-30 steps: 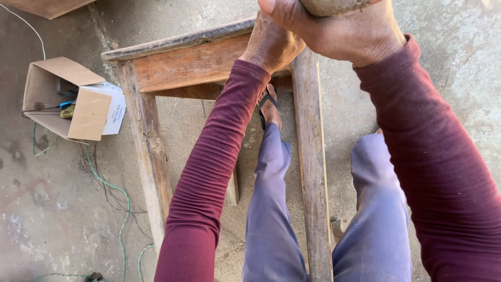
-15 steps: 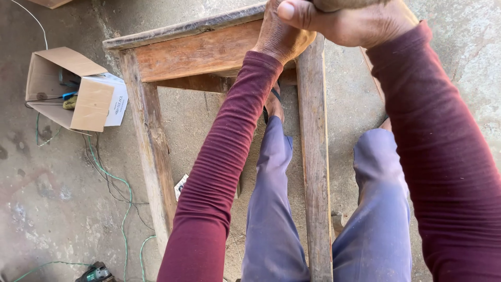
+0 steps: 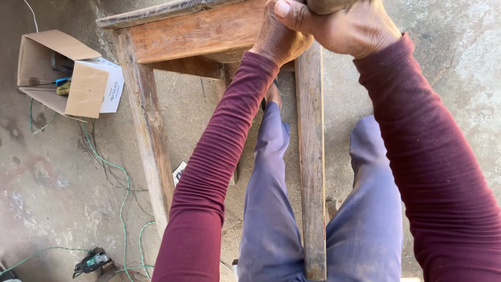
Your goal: The person sits on the ground and uses a wooden mallet to hammer a loose stretcher bar into the joints of a wooden chair frame, repositioning the chair and bar between strikes and at one point using a chisel-like tool on the joint.
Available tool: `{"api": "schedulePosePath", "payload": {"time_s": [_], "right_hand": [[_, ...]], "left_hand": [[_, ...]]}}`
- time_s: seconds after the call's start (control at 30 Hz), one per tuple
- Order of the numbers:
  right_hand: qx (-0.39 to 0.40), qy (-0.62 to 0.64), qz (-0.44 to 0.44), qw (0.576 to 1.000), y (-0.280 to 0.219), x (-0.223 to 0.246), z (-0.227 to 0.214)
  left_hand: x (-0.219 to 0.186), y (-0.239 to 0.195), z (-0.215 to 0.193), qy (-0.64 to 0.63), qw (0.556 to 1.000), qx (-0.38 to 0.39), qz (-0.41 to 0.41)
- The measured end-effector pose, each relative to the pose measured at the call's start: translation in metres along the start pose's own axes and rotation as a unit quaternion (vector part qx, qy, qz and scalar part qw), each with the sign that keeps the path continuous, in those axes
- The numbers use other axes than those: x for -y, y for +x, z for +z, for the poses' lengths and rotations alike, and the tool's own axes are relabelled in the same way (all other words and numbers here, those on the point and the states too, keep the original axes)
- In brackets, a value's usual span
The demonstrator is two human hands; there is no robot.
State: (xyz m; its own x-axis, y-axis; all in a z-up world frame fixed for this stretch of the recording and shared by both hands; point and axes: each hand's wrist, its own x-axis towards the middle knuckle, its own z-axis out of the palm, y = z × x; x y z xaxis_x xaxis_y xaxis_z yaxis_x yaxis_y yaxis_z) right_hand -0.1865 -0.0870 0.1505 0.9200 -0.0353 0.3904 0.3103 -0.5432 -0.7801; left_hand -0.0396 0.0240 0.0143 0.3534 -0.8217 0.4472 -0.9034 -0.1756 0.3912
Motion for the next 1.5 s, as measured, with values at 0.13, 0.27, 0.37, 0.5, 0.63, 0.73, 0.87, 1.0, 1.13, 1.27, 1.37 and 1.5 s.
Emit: {"api": "schedulePosePath", "payload": {"time_s": [0.13, 0.27, 0.37, 0.5, 0.63, 0.73, 0.87, 1.0, 1.13, 1.27, 1.37, 1.5], "right_hand": [[0.009, 0.033, -0.005, 0.999, -0.014, 0.002, 0.006], [0.033, 0.071, 0.01, 0.997, -0.026, 0.007, 0.011], [0.035, 0.068, 0.041, 0.996, -0.036, 0.013, 0.016], [0.001, 0.089, 0.013, 0.996, -0.055, 0.009, 0.026], [-0.015, 0.078, -0.031, 0.996, -0.072, 0.014, 0.034], [-0.022, 0.029, -0.033, 0.999, -0.087, 0.031, 0.038], [-0.024, 0.064, 0.015, 0.998, -0.111, 0.064, 0.044], [-0.019, 0.111, 0.072, 0.991, -0.134, 0.086, 0.051], [-0.021, 0.13, 0.057, 0.99, -0.164, 0.1, 0.065], [-0.033, 0.074, 0.041, 0.996, -0.198, 0.139, 0.078], [-0.04, -0.001, 0.033, 0.999, -0.225, 0.166, 0.086], [-0.019, 0.176, 0.102, 0.979, -0.266, 0.19, 0.098]], "left_hand": [[-0.022, -0.008, -0.013, -0.07, 0.997, -0.027, 0.001], [-0.04, -0.018, -0.022, -0.139, 0.988, -0.068, 0.012], [-0.042, -0.03, -0.016, -0.121, 0.99, -0.067, 0.01], [-0.057, -0.046, -0.017, -0.105, 0.993, -0.059, 0.003], [-0.074, -0.066, -0.019, -0.131, 0.989, -0.067, 0.003], [-0.08, -0.085, -0.013, -0.102, 0.993, -0.059, 0.012], [-0.098, -0.111, -0.013, -0.056, 0.997, -0.046, 0.008], [-0.122, -0.137, -0.013, -0.058, 0.997, -0.019, -0.048], [-0.145, -0.169, -0.01, -0.059, 0.996, -0.018, -0.057], [-0.184, -0.197, -0.022, -0.095, 0.994, -0.042, -0.016], [-0.211, -0.224, -0.029, -0.119, 0.992, -0.041, -0.01], [-0.234, -0.269, -0.021, -0.106, 0.994, -0.004, -0.025]]}}
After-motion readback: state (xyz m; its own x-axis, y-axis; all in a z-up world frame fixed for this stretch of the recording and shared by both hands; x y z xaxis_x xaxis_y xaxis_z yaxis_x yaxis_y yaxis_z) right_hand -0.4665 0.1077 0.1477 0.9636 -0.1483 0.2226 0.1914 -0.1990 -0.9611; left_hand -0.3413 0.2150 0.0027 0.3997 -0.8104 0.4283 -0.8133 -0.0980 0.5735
